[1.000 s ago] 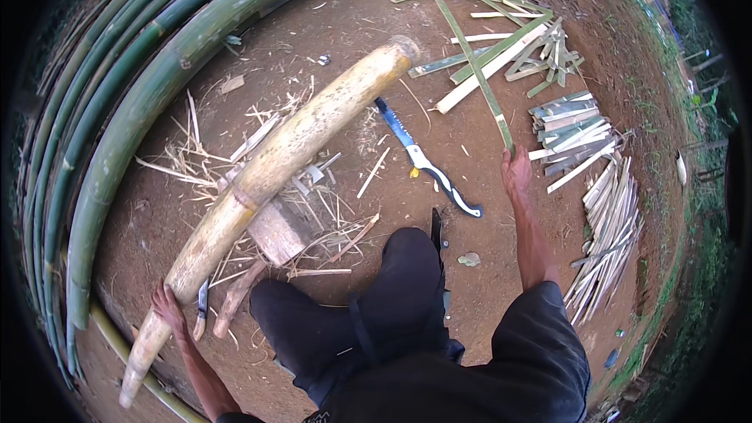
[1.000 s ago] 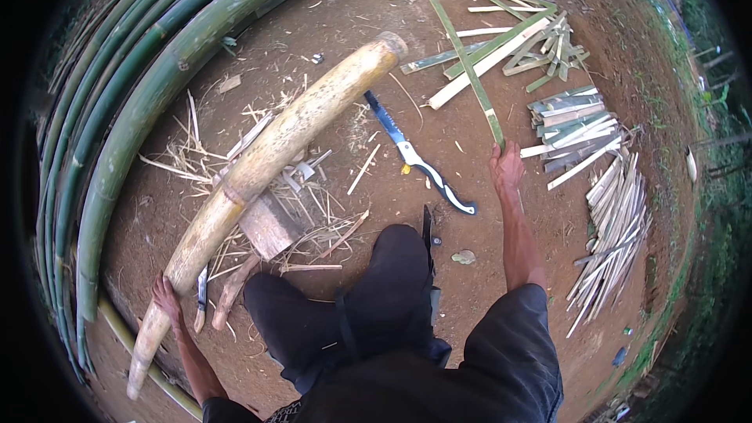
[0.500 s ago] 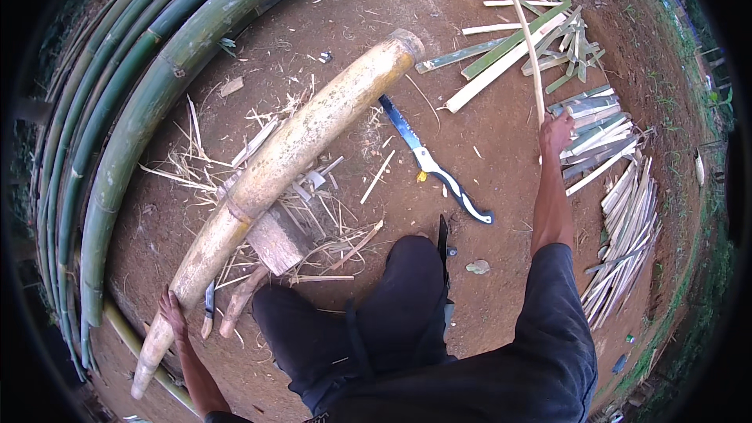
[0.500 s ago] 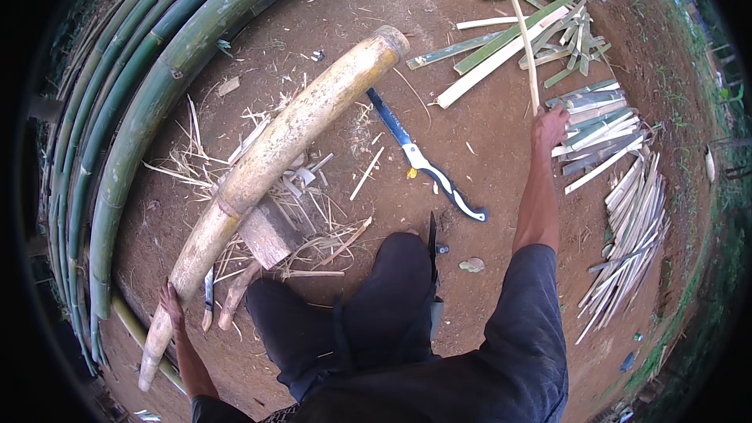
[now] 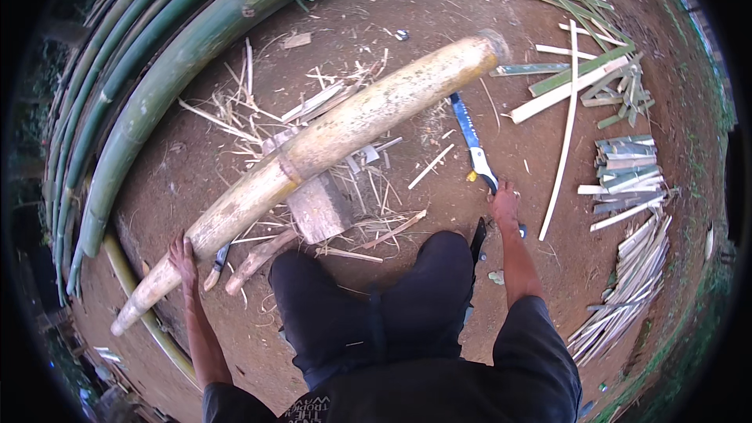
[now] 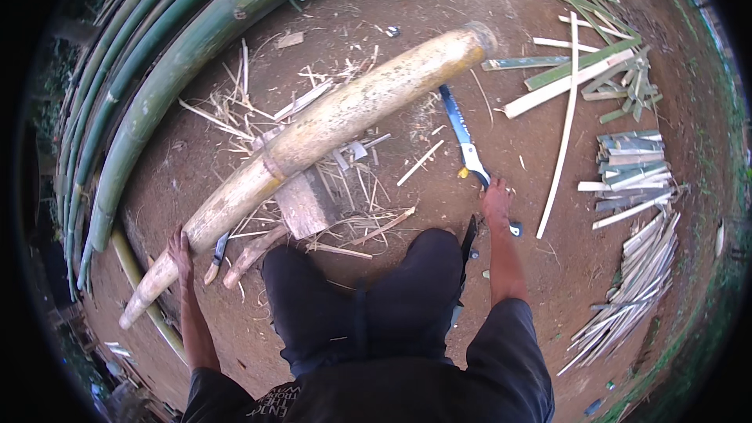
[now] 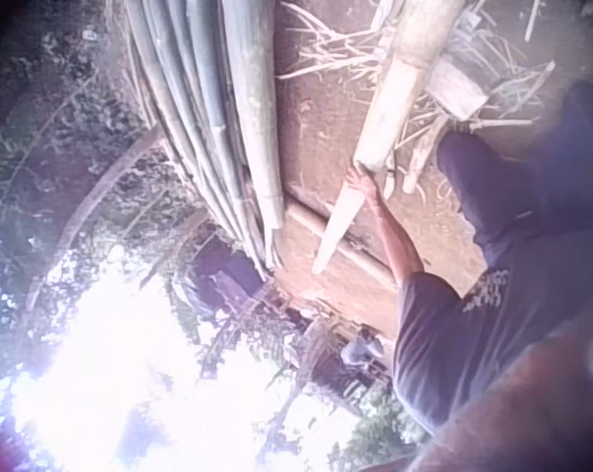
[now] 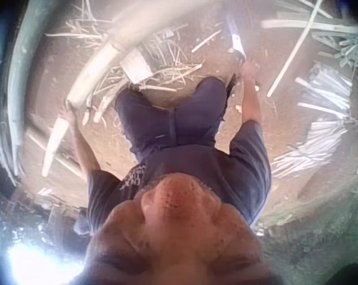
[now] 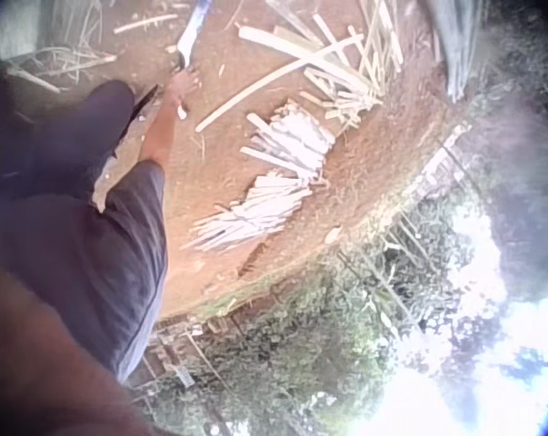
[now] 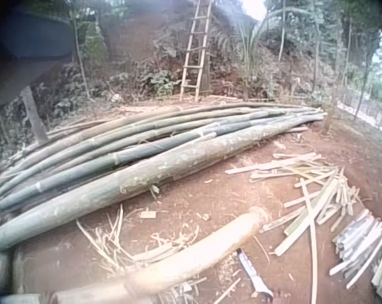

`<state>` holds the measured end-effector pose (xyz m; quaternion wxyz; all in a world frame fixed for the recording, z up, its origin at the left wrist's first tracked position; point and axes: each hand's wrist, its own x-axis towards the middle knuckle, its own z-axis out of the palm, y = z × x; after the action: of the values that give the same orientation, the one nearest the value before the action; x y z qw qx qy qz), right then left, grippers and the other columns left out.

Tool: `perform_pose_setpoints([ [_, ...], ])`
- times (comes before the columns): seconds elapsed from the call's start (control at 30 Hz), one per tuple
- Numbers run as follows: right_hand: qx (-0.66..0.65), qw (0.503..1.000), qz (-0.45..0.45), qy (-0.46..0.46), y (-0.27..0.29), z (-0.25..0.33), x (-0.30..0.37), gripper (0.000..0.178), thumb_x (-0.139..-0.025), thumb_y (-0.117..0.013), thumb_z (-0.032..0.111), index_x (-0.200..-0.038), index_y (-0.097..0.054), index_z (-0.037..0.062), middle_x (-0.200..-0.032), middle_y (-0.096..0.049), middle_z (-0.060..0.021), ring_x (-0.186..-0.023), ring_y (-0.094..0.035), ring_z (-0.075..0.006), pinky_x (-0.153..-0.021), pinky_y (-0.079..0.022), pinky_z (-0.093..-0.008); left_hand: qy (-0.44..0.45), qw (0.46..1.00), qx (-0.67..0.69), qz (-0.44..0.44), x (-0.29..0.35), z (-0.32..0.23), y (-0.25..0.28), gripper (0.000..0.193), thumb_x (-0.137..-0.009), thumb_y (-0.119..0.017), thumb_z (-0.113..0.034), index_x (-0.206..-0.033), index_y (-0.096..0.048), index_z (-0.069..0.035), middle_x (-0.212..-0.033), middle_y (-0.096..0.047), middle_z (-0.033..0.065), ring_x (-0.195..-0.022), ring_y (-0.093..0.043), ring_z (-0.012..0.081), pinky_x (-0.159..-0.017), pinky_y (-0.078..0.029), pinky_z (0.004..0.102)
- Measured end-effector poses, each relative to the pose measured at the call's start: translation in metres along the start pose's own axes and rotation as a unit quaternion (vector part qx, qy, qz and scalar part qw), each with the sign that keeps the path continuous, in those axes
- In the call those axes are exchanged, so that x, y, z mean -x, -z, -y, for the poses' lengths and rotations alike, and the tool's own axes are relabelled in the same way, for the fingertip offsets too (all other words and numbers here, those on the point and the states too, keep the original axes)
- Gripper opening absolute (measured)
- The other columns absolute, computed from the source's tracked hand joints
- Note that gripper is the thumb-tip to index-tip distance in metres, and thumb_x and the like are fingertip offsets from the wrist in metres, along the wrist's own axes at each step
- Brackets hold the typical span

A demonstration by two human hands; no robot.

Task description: The person uses a hand saw to cut a long bamboo pole that is resting on a wooden block. They saw through the pole, then pick up a thin bamboo strip and place it on the pole before resuming the cutting process.

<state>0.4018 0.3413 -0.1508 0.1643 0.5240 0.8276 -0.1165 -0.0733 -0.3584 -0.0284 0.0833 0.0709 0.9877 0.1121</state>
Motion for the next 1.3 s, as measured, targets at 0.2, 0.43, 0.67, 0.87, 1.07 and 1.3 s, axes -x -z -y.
perform_pose_setpoints([
  [0.2,0.083,0.996,-0.030,0.013,-0.015,0.030,-0.045,0.056,-0.082,-0.076,0.022,-0.130,-0.053,0.0046,-0.124,-0.058,-0.0194,-0.113,-0.061,-0.0396,-0.094,-0.052,-0.0473,-0.049,0.995,-0.067,-0.060,0.010,0.023,-0.011,0.048,-0.101,-0.041,-0.041,-0.142,-0.051,-0.016,-0.146,-0.045,0.0115,-0.141,-0.029,0.0372,-0.116,-0.015,0.0556],
  [0.43,-0.071,0.990,-0.104,0.067,-0.006,0.008,0.003,0.058,-0.086,-0.066,0.023,-0.130,-0.049,-0.0107,-0.131,-0.046,-0.0311,-0.107,-0.058,-0.0492,-0.094,-0.047,-0.0533,0.040,0.997,-0.020,-0.068,0.026,-0.026,0.006,0.052,-0.100,-0.042,-0.052,-0.140,-0.052,-0.021,-0.145,-0.045,0.0075,-0.145,-0.023,0.0388,-0.117,-0.004,0.0637],
  [0.67,-0.212,0.945,-0.244,-0.049,0.033,-0.106,0.074,0.047,-0.093,-0.059,0.029,-0.117,-0.056,-0.0117,-0.091,-0.063,-0.0261,-0.084,-0.062,-0.0364,-0.074,-0.049,-0.0481,0.032,0.995,0.016,-0.088,0.021,-0.046,-0.006,0.054,-0.099,-0.043,-0.054,-0.139,-0.054,-0.019,-0.145,-0.046,0.0087,-0.145,-0.022,0.0390,-0.117,-0.003,0.0633],
  [0.87,-0.512,0.836,-0.181,-0.073,0.161,0.061,0.168,0.035,-0.095,-0.061,0.020,-0.121,-0.059,-0.0035,-0.072,-0.050,-0.0016,-0.060,-0.048,-0.0090,-0.054,-0.040,-0.0244,0.048,0.992,0.016,-0.112,0.033,-0.036,-0.002,0.053,-0.099,-0.043,-0.055,-0.137,-0.056,-0.020,-0.144,-0.047,0.0091,-0.145,-0.022,0.0382,-0.117,-0.003,0.0627],
  [1.07,-0.755,0.641,0.126,0.052,0.140,0.279,0.217,0.052,-0.092,-0.064,0.008,-0.141,-0.045,0.0078,-0.101,-0.063,-0.0043,-0.088,-0.059,-0.0138,-0.084,-0.054,-0.0388,0.048,0.992,0.024,-0.111,0.021,-0.047,-0.005,0.054,-0.098,-0.044,-0.055,-0.137,-0.056,-0.019,-0.142,-0.048,0.0105,-0.146,-0.022,0.0390,-0.118,-0.004,0.0634],
  [1.3,-0.655,0.657,0.337,0.158,0.098,0.442,0.268,0.045,-0.088,-0.065,-0.002,-0.130,-0.051,-0.0020,-0.136,-0.053,-0.0223,-0.122,-0.059,-0.0320,-0.082,-0.061,-0.0485,0.060,0.993,0.060,-0.085,0.030,-0.054,0.008,0.055,-0.097,-0.048,-0.049,-0.138,-0.056,-0.014,-0.148,-0.044,0.0145,-0.148,-0.019,0.0389,-0.120,0.000,0.0617],
])
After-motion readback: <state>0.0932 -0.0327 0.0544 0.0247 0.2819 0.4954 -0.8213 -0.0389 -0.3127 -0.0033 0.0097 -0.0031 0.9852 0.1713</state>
